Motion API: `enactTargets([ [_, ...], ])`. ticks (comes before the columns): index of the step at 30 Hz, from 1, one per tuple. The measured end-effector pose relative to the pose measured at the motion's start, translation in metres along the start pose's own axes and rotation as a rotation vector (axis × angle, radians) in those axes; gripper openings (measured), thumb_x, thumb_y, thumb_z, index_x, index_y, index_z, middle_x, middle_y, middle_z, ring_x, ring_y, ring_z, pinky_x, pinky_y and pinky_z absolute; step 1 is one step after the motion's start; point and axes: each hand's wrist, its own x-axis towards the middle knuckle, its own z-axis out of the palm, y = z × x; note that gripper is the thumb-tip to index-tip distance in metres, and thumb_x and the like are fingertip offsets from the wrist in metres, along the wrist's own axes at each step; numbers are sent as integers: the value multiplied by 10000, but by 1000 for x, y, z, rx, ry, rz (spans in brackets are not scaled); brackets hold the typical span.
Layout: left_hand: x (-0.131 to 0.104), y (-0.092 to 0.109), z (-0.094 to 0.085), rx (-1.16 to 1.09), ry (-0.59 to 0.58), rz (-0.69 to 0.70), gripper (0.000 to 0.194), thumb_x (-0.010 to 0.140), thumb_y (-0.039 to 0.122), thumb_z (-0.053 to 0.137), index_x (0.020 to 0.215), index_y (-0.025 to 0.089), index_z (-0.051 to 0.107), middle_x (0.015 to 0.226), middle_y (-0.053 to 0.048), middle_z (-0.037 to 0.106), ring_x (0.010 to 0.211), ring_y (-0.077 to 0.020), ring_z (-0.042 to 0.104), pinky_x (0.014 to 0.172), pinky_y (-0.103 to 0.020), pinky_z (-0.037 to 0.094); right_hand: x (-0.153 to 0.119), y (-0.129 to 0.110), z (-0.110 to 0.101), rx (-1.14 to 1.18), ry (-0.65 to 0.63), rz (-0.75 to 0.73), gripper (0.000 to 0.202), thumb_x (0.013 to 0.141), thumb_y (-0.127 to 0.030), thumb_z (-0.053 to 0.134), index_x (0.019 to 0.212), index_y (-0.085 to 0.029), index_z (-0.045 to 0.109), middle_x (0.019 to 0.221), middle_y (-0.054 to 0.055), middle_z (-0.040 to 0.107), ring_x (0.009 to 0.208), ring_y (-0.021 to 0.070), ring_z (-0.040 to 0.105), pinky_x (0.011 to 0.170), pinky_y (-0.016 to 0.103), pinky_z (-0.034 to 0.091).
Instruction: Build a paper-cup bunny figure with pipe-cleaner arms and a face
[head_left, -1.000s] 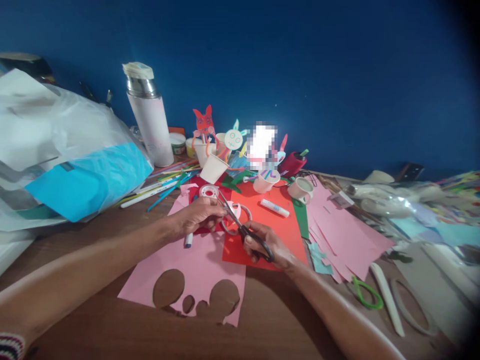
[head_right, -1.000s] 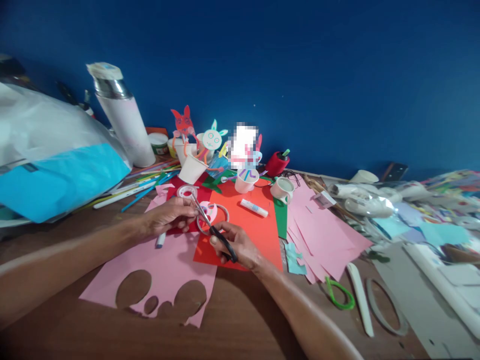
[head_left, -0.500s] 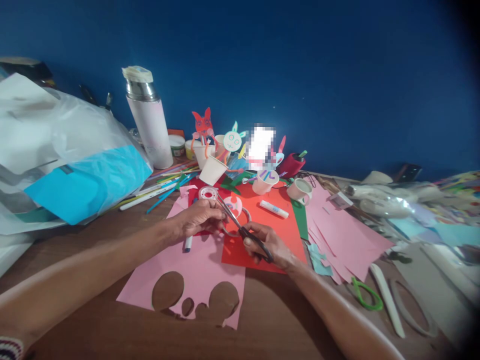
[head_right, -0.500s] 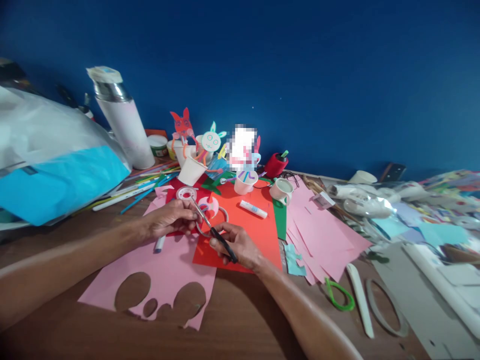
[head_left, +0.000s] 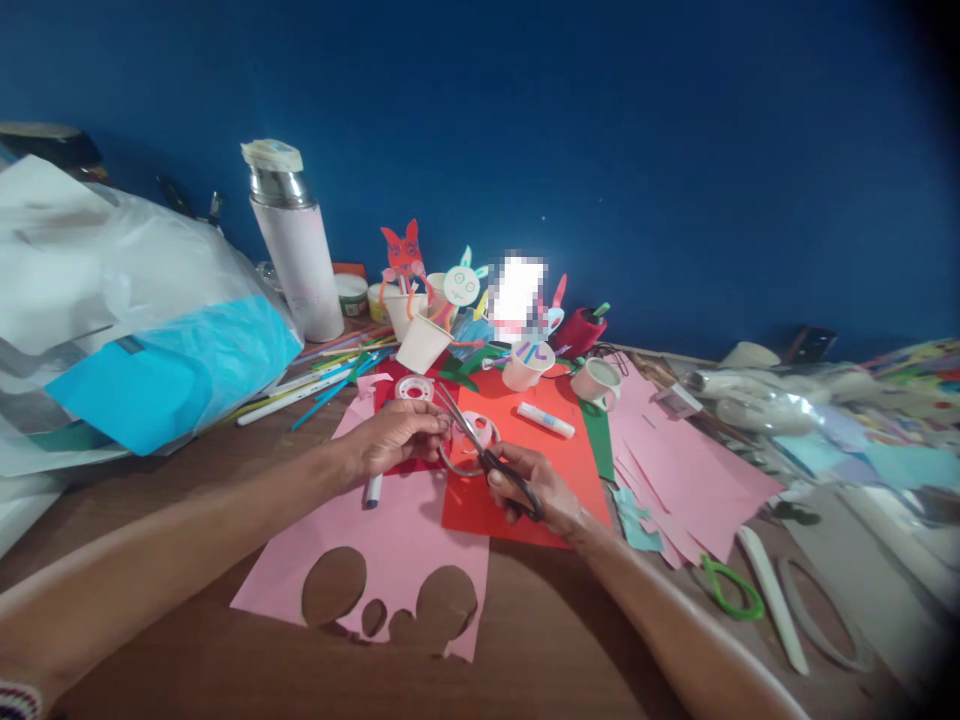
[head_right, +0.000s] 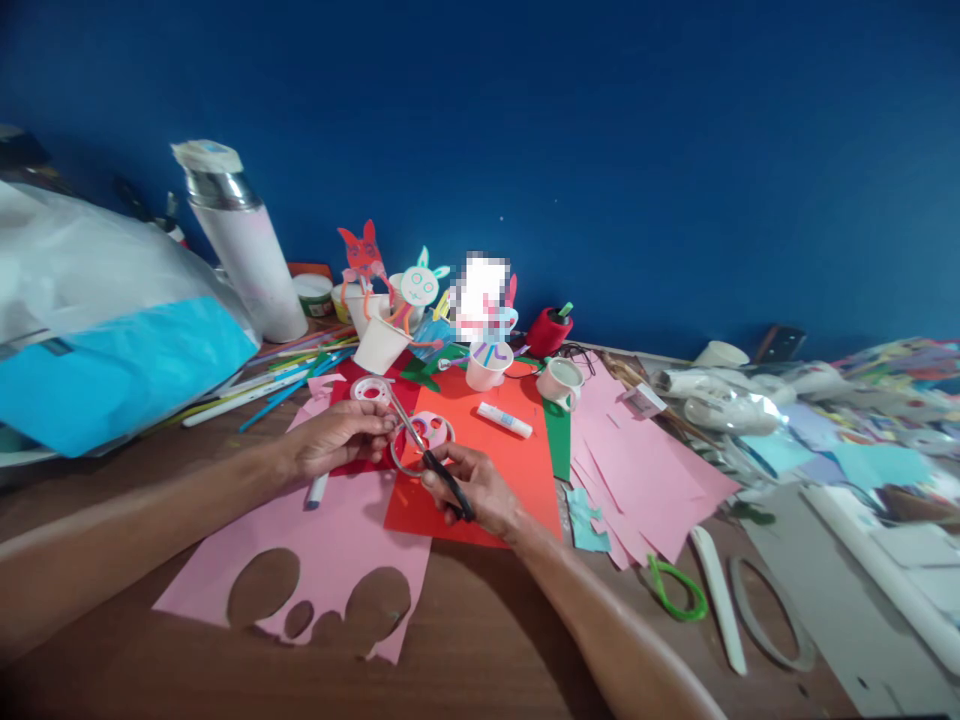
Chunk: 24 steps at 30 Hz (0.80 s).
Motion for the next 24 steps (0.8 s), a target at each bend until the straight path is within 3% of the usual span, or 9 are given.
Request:
enactTargets([
  [7,-1,4,0,-29,12,-22,90,719,51,492,719,72,580,652,-64,608,469,-69,508,453,-203,484,0,0,0,8,20,-4,354,715,-464,595,877,-156,527,537,-51,502,379,44,444,365,150,383],
  [19,2,2,-4,-20,53,-15,61,710,123,596,759,94,574,709,-75,651,555,-112,612,473,-186,500,0,2,2,-2,25,-15,338,725,-443,590,886,-154,517,535,-55,483,404,51,439,388,164,404],
  [24,1,1,-4,-28,70,9,86,667,107,621,733,120,568,579,10,568,441,-67,515,388,-164,431,-1,-1,4,10,16,-28,327,726,-438,590,880,-160,514,535,-59,474,414,53,442,401,170,410],
])
